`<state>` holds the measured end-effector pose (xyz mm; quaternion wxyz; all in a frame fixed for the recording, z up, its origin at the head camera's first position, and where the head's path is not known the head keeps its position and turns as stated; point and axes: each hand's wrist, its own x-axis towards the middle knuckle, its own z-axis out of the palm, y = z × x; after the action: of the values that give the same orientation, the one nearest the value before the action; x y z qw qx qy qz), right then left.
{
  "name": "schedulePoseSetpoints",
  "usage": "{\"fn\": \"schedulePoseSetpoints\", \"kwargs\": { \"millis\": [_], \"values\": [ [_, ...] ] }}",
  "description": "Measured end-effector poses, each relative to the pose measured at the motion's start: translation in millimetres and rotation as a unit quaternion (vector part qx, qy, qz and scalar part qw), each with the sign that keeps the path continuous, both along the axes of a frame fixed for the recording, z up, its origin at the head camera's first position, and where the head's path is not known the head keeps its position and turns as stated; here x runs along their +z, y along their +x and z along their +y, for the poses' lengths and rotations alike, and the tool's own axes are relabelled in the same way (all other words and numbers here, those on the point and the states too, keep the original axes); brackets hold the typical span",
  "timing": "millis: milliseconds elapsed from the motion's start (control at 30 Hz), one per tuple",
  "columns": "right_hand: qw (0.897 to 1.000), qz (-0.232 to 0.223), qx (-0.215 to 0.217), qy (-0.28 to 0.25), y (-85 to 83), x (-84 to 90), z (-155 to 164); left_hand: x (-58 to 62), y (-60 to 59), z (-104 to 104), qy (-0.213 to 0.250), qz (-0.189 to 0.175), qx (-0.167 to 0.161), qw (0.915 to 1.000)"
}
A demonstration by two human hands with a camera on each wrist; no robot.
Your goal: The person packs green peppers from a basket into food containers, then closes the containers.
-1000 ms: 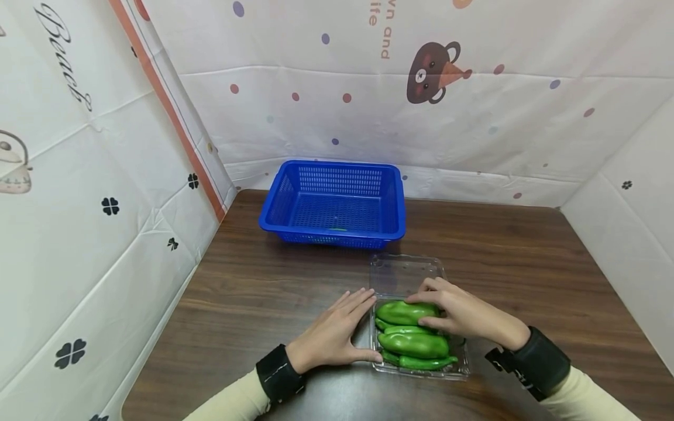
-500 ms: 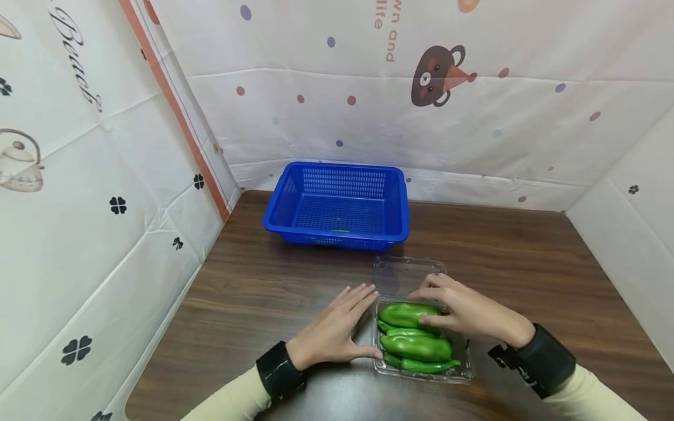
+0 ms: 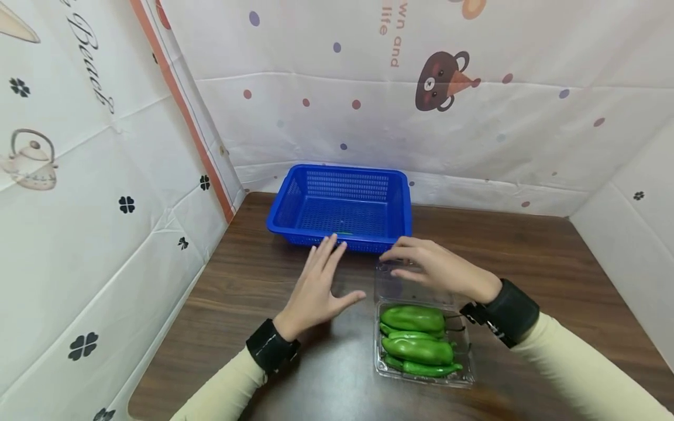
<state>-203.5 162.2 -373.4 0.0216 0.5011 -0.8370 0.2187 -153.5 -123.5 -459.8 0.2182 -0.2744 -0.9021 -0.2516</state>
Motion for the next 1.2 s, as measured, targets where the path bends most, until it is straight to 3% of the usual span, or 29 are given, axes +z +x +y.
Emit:
{"fn": "schedulePoseSetpoints", "kwargs": {
  "millis": [267,467,800,933,1200],
  "values": [
    [1.000,-0.006,-0.001,0.030,-44.8,20.5,-41,11.1,-23.6,-23,0.070,0.006,0.110,0.9914],
    [0.997,-0.016,-0.007,0.077,-73.1,28.1,-69,12.3,-35.8,-38,0.093,-0.003,0.166,0.9818],
    [0.983,-0.073,-0.019,0.168,-113.4,26.6,-107,8.9,-47.1,-58,0.094,-0.049,0.214,0.9712],
    [0.970,-0.107,-0.023,0.215,-126.7,20.9,-120,6.5,-47.9,-65,0.089,-0.067,0.239,0.9644],
    [0.944,-0.154,-0.050,0.287,-149.5,5.4,-132,5.4,-57.7,-67,0.075,-0.100,0.242,0.9623]
  ]
}}
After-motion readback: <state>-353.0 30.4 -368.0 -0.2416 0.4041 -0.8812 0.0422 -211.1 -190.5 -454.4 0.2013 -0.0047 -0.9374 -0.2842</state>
